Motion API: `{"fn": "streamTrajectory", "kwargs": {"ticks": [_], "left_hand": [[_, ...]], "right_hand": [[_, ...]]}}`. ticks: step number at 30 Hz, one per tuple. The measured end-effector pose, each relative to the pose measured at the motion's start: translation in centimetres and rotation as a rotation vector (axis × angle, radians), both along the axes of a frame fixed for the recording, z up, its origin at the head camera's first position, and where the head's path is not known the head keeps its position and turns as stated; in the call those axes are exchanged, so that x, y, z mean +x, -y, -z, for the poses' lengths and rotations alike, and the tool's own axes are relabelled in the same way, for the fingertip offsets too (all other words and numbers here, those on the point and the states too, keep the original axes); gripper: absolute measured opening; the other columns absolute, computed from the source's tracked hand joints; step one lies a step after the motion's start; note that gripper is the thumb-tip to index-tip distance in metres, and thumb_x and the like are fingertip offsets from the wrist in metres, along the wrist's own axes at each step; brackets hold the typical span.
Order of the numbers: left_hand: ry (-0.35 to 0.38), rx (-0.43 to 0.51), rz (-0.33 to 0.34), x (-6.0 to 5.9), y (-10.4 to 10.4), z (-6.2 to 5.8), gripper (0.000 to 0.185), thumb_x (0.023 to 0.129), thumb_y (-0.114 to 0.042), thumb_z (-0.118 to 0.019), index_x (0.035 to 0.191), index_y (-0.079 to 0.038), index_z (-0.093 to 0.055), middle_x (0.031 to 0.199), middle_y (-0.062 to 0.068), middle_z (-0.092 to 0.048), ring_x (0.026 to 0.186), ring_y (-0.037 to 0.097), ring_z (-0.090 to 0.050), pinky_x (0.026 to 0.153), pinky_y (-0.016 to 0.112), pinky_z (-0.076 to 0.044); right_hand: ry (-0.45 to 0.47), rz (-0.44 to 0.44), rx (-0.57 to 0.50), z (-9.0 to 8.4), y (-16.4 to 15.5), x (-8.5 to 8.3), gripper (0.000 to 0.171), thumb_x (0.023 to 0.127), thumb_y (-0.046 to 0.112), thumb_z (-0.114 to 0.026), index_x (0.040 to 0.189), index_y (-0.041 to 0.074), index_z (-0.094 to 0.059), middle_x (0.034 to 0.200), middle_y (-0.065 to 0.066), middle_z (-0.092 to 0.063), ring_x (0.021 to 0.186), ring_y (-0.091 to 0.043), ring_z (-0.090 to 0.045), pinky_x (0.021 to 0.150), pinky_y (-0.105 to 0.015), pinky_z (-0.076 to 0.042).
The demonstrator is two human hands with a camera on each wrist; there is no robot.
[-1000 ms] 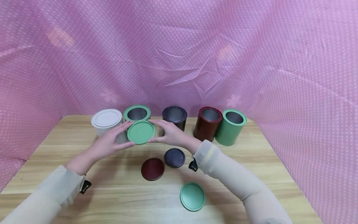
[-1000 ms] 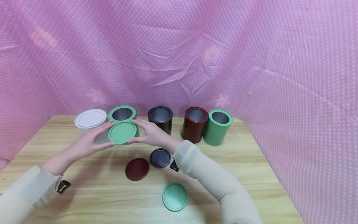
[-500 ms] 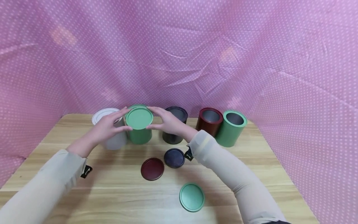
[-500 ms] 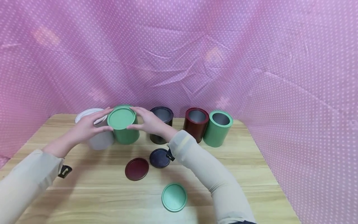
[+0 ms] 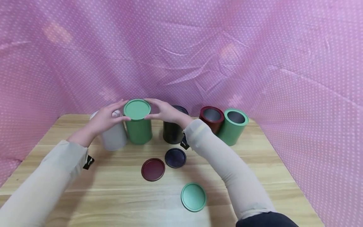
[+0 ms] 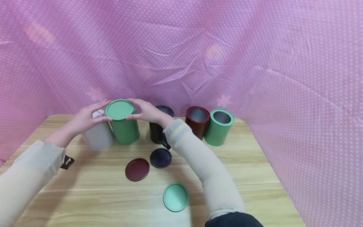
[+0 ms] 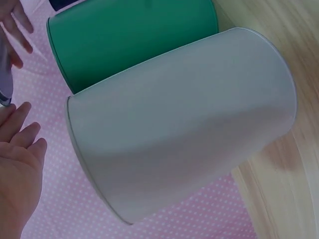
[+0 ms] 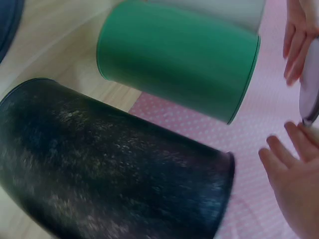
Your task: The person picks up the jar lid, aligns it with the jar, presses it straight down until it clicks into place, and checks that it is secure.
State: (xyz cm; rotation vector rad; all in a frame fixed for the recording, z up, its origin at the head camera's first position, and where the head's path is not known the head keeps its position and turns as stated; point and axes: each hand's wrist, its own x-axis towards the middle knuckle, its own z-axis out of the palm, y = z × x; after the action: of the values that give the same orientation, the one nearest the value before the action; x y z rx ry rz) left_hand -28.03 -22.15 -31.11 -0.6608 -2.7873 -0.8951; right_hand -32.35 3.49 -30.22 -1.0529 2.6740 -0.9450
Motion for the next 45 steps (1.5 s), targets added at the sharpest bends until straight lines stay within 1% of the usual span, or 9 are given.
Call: {"fn": "streamTrajectory", "kwargs": {"ticks": [4, 10, 17, 25, 33, 36, 39, 42, 45], "left_hand": [[0.044, -0.032, -0.028, -0.9, 0.4, 0.0, 0.076, 0.087, -0.038, -0.071, 0.148, -0.007, -0.039, 0.154, 0.024, -0.028, 0.140, 0.049, -0.027, 0.111, 0.067, -0.022], [0.079, -0.067, -0.002, -2.3, 0.5, 0.2, 0.078, 0.089, -0.042, -0.067, 0.149, -0.005, -0.034, 0.155, 0.026, -0.025, 0.141, 0.049, -0.024, 0.113, 0.065, -0.020], [0.116, -0.102, -0.014, -3.1, 0.8, 0.0, 0.078, 0.091, -0.045, -0.064, 0.149, -0.003, -0.034, 0.155, 0.027, -0.023, 0.142, 0.048, -0.022, 0.115, 0.063, -0.018], [0.132, -0.171, -0.024, -3.8, 0.3, 0.4, 0.080, 0.091, -0.051, -0.060, 0.149, -0.003, -0.033, 0.153, 0.028, -0.027, 0.123, 0.047, -0.051, 0.106, 0.061, -0.036], [0.142, -0.211, -0.029, -3.8, 0.0, 0.7, 0.078, 0.091, -0.050, -0.060, 0.149, -0.004, -0.035, 0.151, 0.028, -0.031, 0.117, 0.044, -0.057, 0.099, 0.059, -0.044], [0.126, -0.214, -0.017, -3.7, 0.2, 0.7, 0.077, 0.090, -0.048, -0.062, 0.147, -0.002, -0.038, 0.140, 0.026, -0.049, 0.112, 0.041, -0.060, 0.095, 0.056, -0.047], [0.099, -0.206, 0.009, -3.6, 0.4, 0.9, 0.072, 0.090, -0.041, -0.065, 0.145, 0.000, -0.041, 0.114, 0.021, -0.064, 0.100, 0.034, -0.063, 0.087, 0.051, -0.051], [0.090, -0.200, 0.027, -3.5, 0.5, 1.2, 0.070, 0.091, -0.037, -0.067, 0.143, 0.002, -0.043, 0.095, 0.014, -0.063, 0.085, 0.025, -0.060, 0.076, 0.041, -0.051], [0.100, -0.197, 0.031, -3.4, 0.5, 1.4, 0.068, 0.091, -0.035, -0.066, 0.142, 0.004, -0.042, 0.087, 0.010, -0.060, 0.075, 0.019, -0.053, 0.070, 0.034, -0.046]], "right_hand": [[0.073, 0.002, -0.031, 0.4, 0.5, -1.3, 0.077, 0.088, 0.038, -0.070, 0.152, 0.019, -0.032, 0.154, -0.002, -0.038, 0.143, -0.017, -0.033, 0.116, -0.034, -0.031], [0.157, 0.031, -0.042, 1.1, 0.6, -2.5, 0.077, 0.088, 0.039, -0.069, 0.153, 0.023, -0.030, 0.156, 0.000, -0.035, 0.145, -0.018, -0.030, 0.117, -0.038, -0.031], [0.194, 0.027, -0.043, 1.6, 1.1, -3.6, 0.076, 0.089, 0.042, -0.067, 0.153, 0.026, -0.029, 0.155, 0.002, -0.036, 0.145, -0.016, -0.029, 0.118, -0.038, -0.028], [0.219, 0.059, -0.019, 2.1, 1.2, -4.5, 0.077, 0.088, 0.042, -0.069, 0.153, 0.026, -0.030, 0.155, 0.001, -0.037, 0.145, -0.018, -0.030, 0.119, -0.041, -0.026], [0.231, 0.072, 0.002, 2.6, 1.3, -4.7, 0.076, 0.087, 0.040, -0.071, 0.151, 0.025, -0.034, 0.153, 0.000, -0.040, 0.144, -0.019, -0.032, 0.118, -0.041, -0.029], [0.231, 0.080, 0.022, 2.6, 1.4, -4.6, 0.076, 0.086, 0.041, -0.071, 0.151, 0.025, -0.034, 0.153, -0.001, -0.040, 0.144, -0.020, -0.033, 0.117, -0.041, -0.030], [0.235, 0.081, 0.040, 2.7, 1.6, -4.5, 0.078, 0.086, 0.042, -0.072, 0.152, 0.025, -0.033, 0.154, -0.002, -0.039, 0.144, -0.020, -0.032, 0.117, -0.041, -0.029], [0.241, 0.085, 0.053, 2.8, 1.7, -4.4, 0.078, 0.086, 0.042, -0.072, 0.152, 0.026, -0.033, 0.154, -0.002, -0.039, 0.144, -0.021, -0.033, 0.118, -0.042, -0.029], [0.247, 0.082, 0.068, 2.9, 1.8, -4.2, 0.078, 0.086, 0.043, -0.071, 0.152, 0.027, -0.032, 0.154, -0.002, -0.039, 0.144, -0.021, -0.032, 0.118, -0.042, -0.029]]}}
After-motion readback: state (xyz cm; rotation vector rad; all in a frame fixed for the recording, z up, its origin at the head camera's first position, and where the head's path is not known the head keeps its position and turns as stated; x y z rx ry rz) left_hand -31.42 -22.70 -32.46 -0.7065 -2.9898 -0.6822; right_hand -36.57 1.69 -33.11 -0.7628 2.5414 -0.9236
